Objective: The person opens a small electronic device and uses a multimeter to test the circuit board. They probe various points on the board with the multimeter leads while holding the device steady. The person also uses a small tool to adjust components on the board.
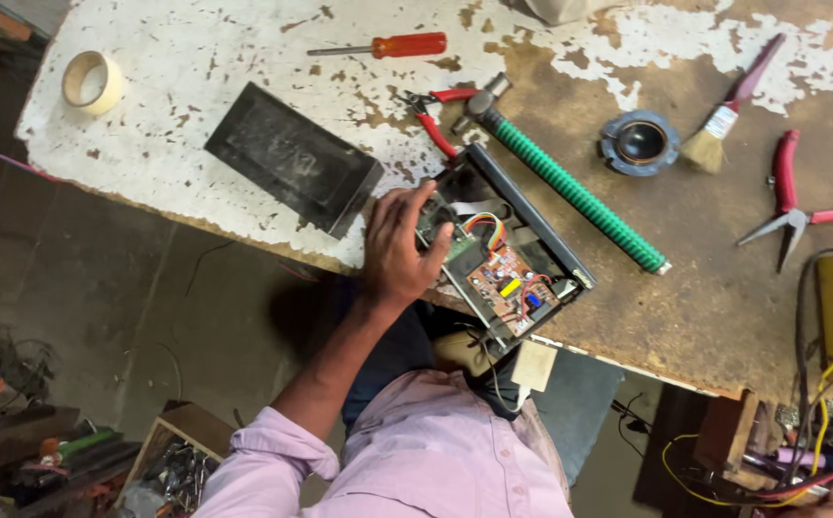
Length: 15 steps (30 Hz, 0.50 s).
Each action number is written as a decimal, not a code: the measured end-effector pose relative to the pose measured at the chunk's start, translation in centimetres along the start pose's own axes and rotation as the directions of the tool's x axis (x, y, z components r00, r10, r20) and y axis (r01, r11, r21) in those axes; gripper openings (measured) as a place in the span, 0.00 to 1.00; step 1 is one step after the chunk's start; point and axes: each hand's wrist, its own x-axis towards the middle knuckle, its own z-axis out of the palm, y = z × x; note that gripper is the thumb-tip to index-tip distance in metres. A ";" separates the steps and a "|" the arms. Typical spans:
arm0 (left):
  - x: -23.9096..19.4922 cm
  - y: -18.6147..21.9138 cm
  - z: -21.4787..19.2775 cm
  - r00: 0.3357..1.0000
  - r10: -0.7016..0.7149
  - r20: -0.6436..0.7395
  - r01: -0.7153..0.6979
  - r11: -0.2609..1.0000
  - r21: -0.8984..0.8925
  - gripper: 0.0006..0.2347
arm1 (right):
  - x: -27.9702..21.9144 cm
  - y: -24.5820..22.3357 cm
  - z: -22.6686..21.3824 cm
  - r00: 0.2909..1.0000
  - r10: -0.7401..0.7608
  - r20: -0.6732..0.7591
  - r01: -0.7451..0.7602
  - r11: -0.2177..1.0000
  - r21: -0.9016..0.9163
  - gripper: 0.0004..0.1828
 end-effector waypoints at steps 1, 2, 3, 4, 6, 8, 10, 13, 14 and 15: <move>-0.1 -0.1 -0.2 1.000 -0.009 0.014 0.009 1.000 -0.003 0.22 | 1.6 0.0 0.8 1.000 -0.005 0.019 0.005 1.000 -0.018 0.15; -0.1 -0.1 -0.4 1.000 -0.005 0.012 0.005 1.000 0.002 0.23 | 2.8 -0.1 1.1 0.999 0.001 0.034 0.001 0.999 -0.040 0.15; 0.0 -0.1 -0.6 1.000 0.011 0.025 -0.011 1.000 -0.006 0.23 | 3.0 0.0 0.7 0.999 0.003 0.034 -0.001 0.998 -0.056 0.15; 0.1 -0.1 -0.7 0.999 0.027 0.037 -0.026 1.000 -0.014 0.24 | 3.2 -0.1 0.4 0.999 0.004 0.043 -0.001 0.997 -0.078 0.15; 0.5 0.0 -0.3 0.998 0.035 0.059 -0.034 0.999 -0.022 0.23 | 3.8 -1.0 -0.7 0.999 -0.018 0.041 0.022 0.993 -0.113 0.15; 0.6 -0.8 -0.5 0.997 0.046 0.061 -0.044 0.999 -0.026 0.21 | 4.3 -1.2 -0.4 0.996 -0.050 0.068 0.059 0.989 -0.138 0.16; 0.2 -1.2 -0.4 0.994 0.055 0.092 -0.050 0.997 -0.053 0.19 | 2.7 -2.3 -3.0 0.990 -0.118 0.073 0.130 0.975 -0.179 0.16; -0.4 -2.1 -0.1 0.990 0.064 0.129 -0.052 0.994 -0.094 0.18 | -2.4 -1.7 -7.4 0.991 0.078 -0.107 -0.097 0.977 -0.191 0.26; -0.4 -2.5 -0.1 0.984 0.139 0.111 -0.140 0.990 0.003 0.18 | -3.0 -1.4 -8.2 0.981 -0.195 0.004 0.177 0.881 -0.439 0.19; -0.7 -2.6 -0.1 0.981 0.136 0.141 -0.132 0.991 -0.038 0.20 | -4.2 -0.3 -8.7 0.973 -0.232 0.001 0.221 0.925 -0.308 0.14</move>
